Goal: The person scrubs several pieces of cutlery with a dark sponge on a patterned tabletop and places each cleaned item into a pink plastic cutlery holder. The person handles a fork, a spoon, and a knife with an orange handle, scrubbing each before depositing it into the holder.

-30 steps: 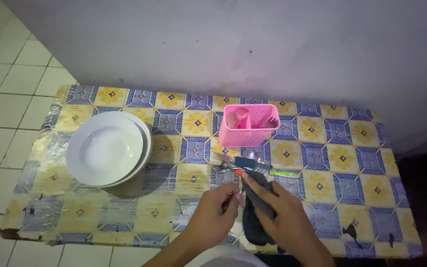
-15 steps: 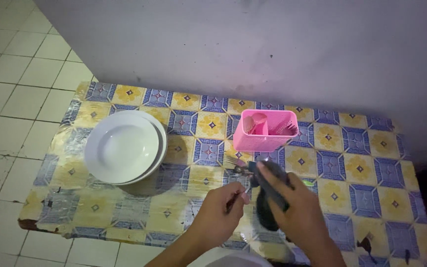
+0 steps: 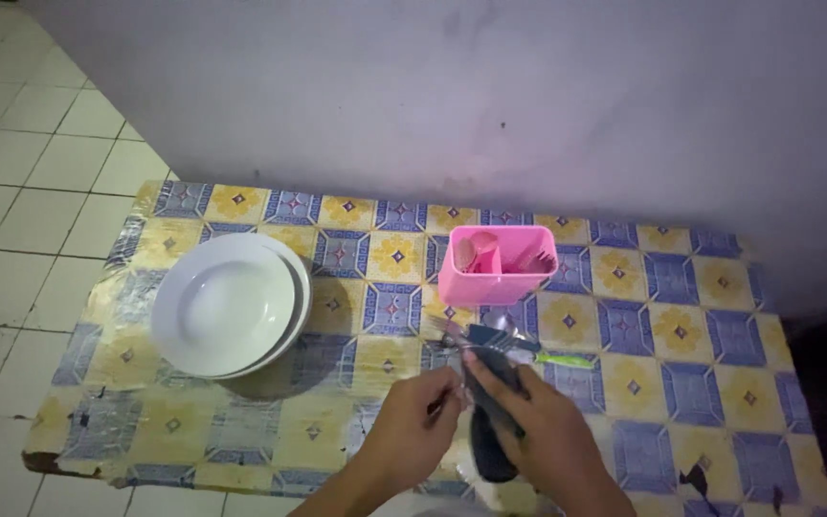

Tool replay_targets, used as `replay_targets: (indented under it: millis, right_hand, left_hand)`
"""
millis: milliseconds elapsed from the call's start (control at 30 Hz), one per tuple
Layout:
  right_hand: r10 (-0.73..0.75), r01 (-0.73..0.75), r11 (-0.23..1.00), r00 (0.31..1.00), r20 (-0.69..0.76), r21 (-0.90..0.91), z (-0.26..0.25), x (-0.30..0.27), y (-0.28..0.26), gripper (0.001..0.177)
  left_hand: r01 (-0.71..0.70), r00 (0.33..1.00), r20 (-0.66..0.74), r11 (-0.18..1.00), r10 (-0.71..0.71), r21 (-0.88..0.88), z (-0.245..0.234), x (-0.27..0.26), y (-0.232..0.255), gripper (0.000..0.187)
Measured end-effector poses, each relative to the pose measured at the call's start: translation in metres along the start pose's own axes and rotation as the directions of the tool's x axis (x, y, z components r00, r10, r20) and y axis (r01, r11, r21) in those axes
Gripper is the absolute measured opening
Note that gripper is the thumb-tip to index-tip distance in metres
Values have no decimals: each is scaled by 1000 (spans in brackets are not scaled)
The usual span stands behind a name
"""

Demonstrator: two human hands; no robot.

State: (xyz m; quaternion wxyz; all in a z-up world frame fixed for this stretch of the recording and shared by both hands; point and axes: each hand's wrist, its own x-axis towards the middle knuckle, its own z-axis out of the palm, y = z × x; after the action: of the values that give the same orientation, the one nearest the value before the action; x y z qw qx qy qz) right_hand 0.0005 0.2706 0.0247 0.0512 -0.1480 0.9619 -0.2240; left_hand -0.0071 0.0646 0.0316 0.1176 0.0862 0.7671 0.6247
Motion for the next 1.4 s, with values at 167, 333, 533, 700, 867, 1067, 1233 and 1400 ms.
replay_targets:
  millis: [167, 333, 533, 700, 867, 1067, 1233, 1400]
  right_hand:
    - [163, -162, 975, 987, -5, -153, 0, 4, 3, 83]
    - [-84, 85, 963, 996, -14, 255, 0, -2, -7, 87]
    - [-13, 15, 1000, 993, -121, 12, 5, 5, -19, 84]
    - [62, -57, 996, 994, 92, -62, -11, 0, -22, 85]
    - [29, -31, 998, 999, -40, -60, -8, 1, -24, 81]
    - [19, -23, 999, 992, 122, 30, -8, -4, -31, 90]
    - [194, -180, 959, 980, 42, -219, -12, 5, -7, 89]
    - [-21, 29, 997, 995, -96, 78, 7, -7, -24, 95]
  left_hand:
    - [66, 998, -12, 998, -66, -2, 4, 0, 6, 9]
    - [14, 1000, -1, 1000, -14, -8, 2, -4, 7, 8]
    - [14, 998, -60, 998, -10, 67, -1, -12, 1, 6]
    - [58, 996, -69, 995, -53, 81, -13, -17, 3, 13]
    - [7, 999, -48, 1000, -8, -4, -7, -19, 6, 11]
    - [-2, 997, -81, 999, 5, 48, -13, -22, 2, 9]
    - [-32, 997, -65, 995, 38, 93, -6, -26, 0, 10]
    - [-4, 997, -82, 992, 15, 128, -5, -20, 6, 10]
